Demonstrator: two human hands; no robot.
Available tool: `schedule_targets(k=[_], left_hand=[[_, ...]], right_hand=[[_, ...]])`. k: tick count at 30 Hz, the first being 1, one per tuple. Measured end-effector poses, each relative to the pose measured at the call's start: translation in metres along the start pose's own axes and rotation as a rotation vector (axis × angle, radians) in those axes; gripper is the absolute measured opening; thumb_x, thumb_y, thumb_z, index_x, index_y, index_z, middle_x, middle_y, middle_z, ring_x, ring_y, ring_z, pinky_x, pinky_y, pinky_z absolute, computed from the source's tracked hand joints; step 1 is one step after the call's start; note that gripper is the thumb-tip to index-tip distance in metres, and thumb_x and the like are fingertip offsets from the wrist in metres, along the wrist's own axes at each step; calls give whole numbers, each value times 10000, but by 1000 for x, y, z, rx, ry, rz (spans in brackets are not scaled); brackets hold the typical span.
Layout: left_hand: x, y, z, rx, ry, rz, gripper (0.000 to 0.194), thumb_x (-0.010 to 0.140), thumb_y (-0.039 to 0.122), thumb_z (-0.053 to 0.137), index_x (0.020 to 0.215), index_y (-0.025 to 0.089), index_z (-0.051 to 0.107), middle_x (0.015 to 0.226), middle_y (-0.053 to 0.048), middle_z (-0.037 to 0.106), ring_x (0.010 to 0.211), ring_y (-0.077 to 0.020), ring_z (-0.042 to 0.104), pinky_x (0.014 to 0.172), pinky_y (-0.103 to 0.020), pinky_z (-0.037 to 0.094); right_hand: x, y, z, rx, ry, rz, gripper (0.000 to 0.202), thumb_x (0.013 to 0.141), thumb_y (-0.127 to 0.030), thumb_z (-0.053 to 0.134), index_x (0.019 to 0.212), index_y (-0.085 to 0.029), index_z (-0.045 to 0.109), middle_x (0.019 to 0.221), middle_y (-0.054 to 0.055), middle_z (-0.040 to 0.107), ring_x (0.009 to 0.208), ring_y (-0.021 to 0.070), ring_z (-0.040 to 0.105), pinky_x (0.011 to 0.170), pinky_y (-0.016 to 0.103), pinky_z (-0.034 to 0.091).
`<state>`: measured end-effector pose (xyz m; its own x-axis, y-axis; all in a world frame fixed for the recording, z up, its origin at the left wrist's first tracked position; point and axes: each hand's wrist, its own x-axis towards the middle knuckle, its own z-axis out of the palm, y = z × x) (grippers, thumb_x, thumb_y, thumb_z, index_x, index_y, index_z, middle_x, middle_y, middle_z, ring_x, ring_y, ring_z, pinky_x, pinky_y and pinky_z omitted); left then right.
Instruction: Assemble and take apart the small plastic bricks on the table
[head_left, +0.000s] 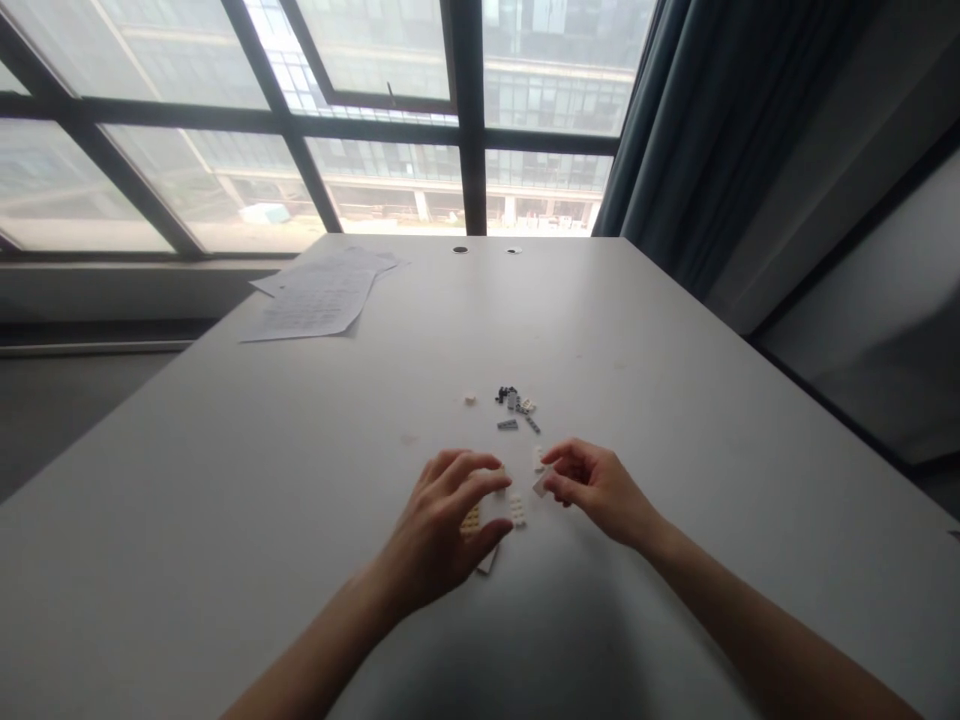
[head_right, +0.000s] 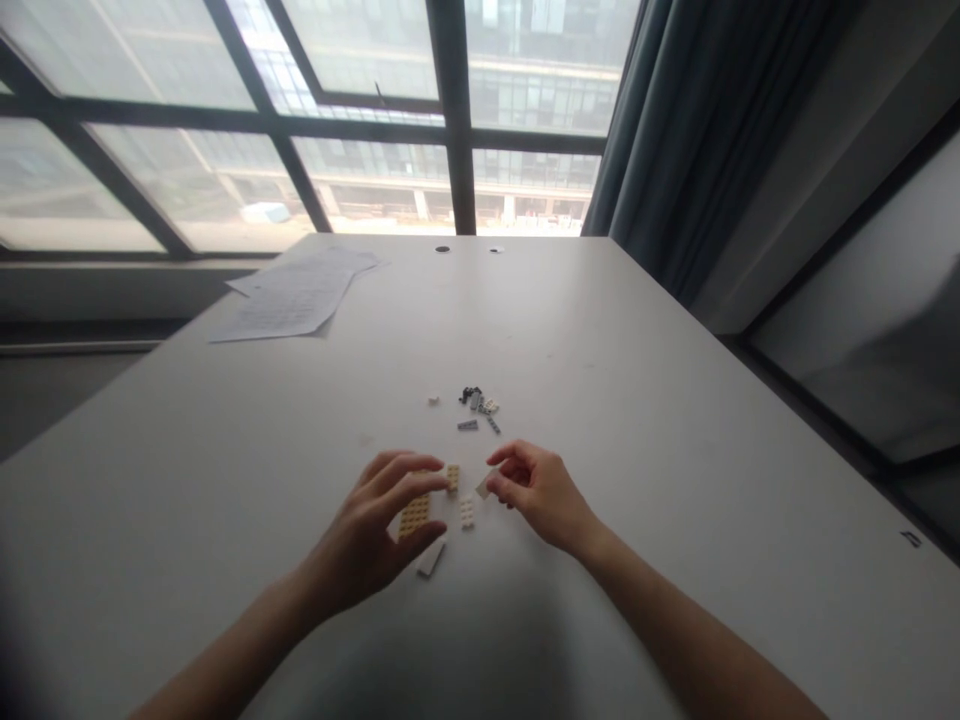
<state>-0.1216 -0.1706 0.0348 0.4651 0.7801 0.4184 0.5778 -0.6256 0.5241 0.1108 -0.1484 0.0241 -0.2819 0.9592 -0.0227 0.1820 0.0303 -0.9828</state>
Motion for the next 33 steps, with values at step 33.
schedule_targets(k=[33], left_hand=[[-36, -9, 26, 289, -102, 193, 218, 838, 413, 615, 956, 236, 666, 1152, -48, 627, 1212, -260, 453, 1056, -446, 307]], right_hand=[[-40, 23, 36, -825, -204, -334, 241, 851, -327, 632, 1061, -209, 625, 937, 58, 618, 929, 224, 544, 872, 368, 428]])
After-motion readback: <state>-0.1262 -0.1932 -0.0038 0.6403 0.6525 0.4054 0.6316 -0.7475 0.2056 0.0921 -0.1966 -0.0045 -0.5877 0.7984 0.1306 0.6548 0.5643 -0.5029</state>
